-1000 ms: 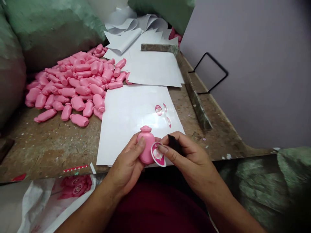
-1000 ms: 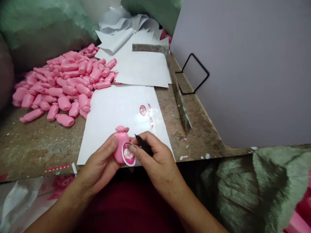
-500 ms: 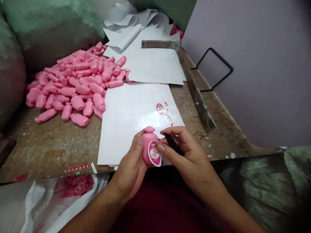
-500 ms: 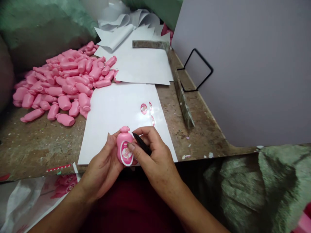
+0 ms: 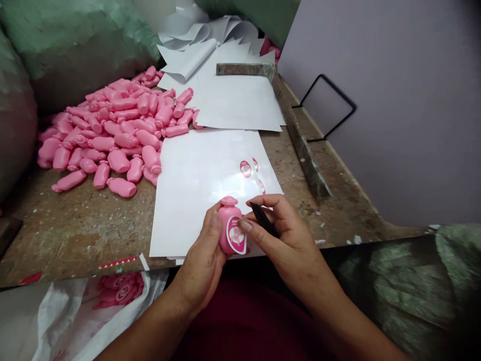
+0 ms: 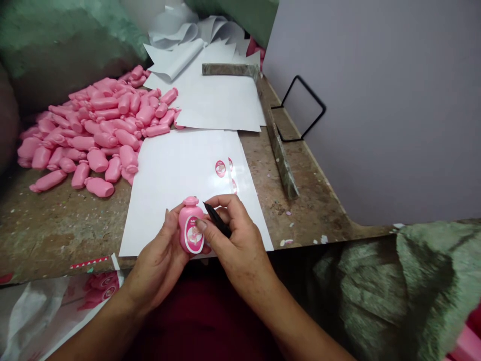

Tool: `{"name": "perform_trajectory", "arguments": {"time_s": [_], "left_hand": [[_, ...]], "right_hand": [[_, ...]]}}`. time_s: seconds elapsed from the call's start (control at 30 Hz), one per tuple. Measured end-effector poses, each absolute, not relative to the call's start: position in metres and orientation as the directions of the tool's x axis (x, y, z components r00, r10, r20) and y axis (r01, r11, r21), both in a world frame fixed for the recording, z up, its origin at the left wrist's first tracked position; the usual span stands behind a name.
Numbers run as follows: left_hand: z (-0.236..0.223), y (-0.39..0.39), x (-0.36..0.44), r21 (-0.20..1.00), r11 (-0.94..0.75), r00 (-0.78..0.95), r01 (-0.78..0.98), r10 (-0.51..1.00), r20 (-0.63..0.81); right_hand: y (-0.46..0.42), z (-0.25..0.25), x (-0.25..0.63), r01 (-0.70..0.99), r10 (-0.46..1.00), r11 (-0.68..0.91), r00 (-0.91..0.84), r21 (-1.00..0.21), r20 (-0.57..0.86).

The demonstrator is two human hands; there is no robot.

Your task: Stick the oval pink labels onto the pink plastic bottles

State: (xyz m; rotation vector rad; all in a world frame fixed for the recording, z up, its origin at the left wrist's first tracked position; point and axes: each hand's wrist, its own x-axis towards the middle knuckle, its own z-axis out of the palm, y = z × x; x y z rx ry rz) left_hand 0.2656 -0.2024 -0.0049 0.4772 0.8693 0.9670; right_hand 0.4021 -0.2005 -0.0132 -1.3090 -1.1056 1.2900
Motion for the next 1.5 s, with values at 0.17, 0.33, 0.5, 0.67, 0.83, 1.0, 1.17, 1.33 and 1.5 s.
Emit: {"name": "perform_trajectory", "arguments": {"time_s": [0.17, 0.33, 0.5, 0.67, 0.83, 1.0, 1.17, 1.33, 1.5], "left_hand": [[-0.0047, -0.2039, 0.2654, 0.699, 0.510, 0.283, -0.502, 0.860, -0.425], [-0.0049, -0.2028, 0.2653, 0.712, 0.502, 0.274, -0.491, 0.865, -0.421], [-0.0045, -0.2032, 0.2660, 0.724, 0.507, 0.264, -0.467, 0.862, -0.433], [-0.0034, -0.2029, 0.2671, 0.726, 0.510, 0.272, -0.461, 0.860, -0.431], [-0.0036, -0.2007, 0.2660, 0.692, 0.529, 0.291, -0.492, 0.848, -0.442], [-0.0047, -0.1999, 0.2650, 0.690, 0.537, 0.297, -0.485, 0.843, -0.448], [-0.0063, -0.1999, 0.2653, 0.696, 0.538, 0.294, -0.476, 0.843, -0.450], [-0.0069, -0.1998, 0.2664, 0.719, 0.520, 0.284, -0.461, 0.854, -0.436], [-0.0094, -0.2013, 0.2654, 0.801, 0.472, 0.242, -0.369, 0.881, -0.407]], "right_hand": [[-0.2008, -0.0134, 0.4023, -0.010, 0.989, -0.147, 0.027, -0.989, -0.147], [-0.2013, -0.0137, 0.4025, 0.042, 0.991, -0.125, 0.043, -0.991, -0.123], [-0.2008, -0.0103, 0.4003, 0.084, 0.994, -0.103, 0.049, -0.991, -0.099], [-0.2007, -0.0102, 0.3998, 0.062, 0.994, -0.108, 0.029, -0.992, -0.106], [-0.1997, -0.0135, 0.4026, 0.042, 0.993, -0.116, 0.009, -0.992, -0.116], [-0.1988, -0.0139, 0.4034, 0.041, 0.992, -0.130, 0.000, -0.991, -0.130], [-0.1990, -0.0150, 0.4036, 0.028, 0.990, -0.140, 0.004, -0.990, -0.140], [-0.1982, -0.0157, 0.4037, 0.027, 0.990, -0.138, 0.007, -0.990, -0.138], [-0.1980, -0.0139, 0.4022, 0.099, 0.995, -0.100, 0.017, -0.990, -0.099]]}}
